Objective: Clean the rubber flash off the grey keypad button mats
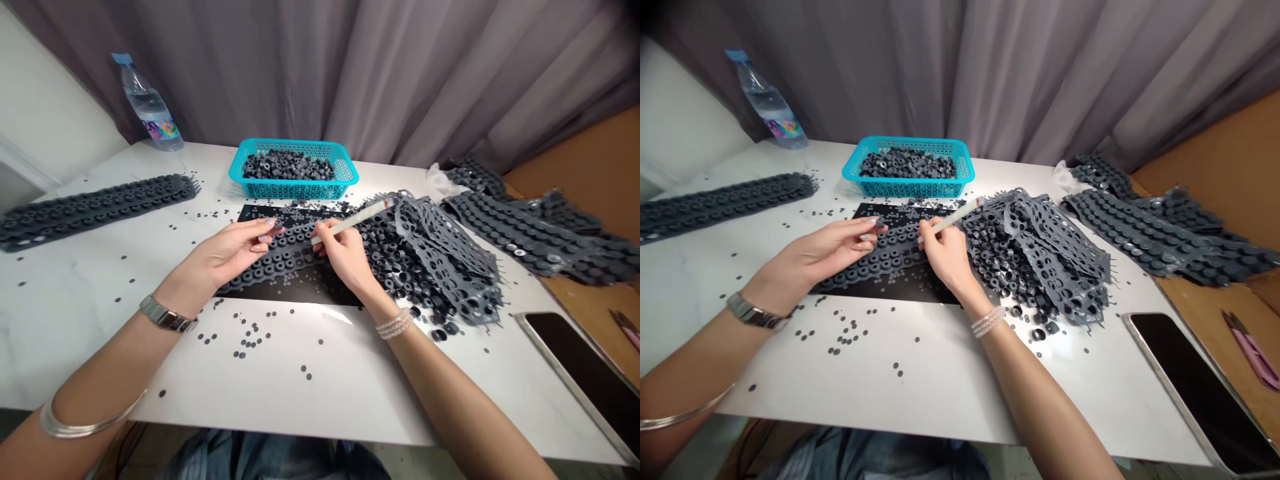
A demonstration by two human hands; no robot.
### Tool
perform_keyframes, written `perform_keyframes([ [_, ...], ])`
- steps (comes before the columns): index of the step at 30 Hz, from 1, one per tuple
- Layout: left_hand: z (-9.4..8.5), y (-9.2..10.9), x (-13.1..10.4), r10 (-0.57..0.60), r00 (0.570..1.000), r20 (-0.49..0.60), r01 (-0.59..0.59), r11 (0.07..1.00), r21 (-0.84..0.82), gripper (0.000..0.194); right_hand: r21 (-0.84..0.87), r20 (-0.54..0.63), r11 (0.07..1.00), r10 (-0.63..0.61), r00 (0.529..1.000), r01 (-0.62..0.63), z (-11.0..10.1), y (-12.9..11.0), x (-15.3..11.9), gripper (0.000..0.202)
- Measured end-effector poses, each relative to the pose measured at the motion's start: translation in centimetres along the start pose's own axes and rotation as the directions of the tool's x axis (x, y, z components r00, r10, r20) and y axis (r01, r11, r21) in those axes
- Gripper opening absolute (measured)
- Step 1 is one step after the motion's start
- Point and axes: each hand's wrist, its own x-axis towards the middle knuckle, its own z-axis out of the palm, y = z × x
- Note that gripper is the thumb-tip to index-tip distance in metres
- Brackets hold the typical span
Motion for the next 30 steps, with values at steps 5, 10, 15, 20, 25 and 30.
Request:
perform_keyframes([
  [5, 1.0, 0.3, -0.5, -0.164, 0.986, 0.036, 0.167, 0.944, -0.284, 0.019, 0.199, -0.065, 0.977, 0.091, 0.994, -0.076, -0.5, 0.3, 0.1, 0.034],
  [10, 1.6, 0.1, -0.9, -0.18, 0.982, 0.064, 0.191, 0.923, -0.335, 0.018, 0.201, -0.065, 0.976, 0.099, 0.993, -0.084, -0.6, 0.5, 0.0, 0.035],
  [15, 1.6, 0.1, -0.7, -0.178, 0.982, 0.059, 0.188, 0.917, -0.351, 0.021, 0.172, -0.062, 0.982, 0.094, 0.994, -0.083, -0.5, 0.9, 0.1, 0.036],
  [20, 1.5, 0.1, -0.6, -0.156, 0.987, 0.031, 0.157, 0.927, -0.341, 0.021, 0.168, -0.076, 0.983, 0.09, 0.993, -0.076, -0.6, 0.6, 0.0, 0.037],
  [25, 1.5, 0.0, -0.8, -0.127, 0.991, 0.031, 0.129, 0.932, -0.338, 0.019, 0.186, -0.057, 0.981, 0.062, 0.996, -0.05, -0.5, -0.2, -0.7, 0.035],
  [30, 1.6, 0.0, -1.2, -0.129, 0.99, 0.06, 0.142, 0.913, -0.381, 0.022, 0.142, 0.0, 0.99, 0.027, 1.0, -0.027, -0.6, -1.2, -1.7, 0.034],
])
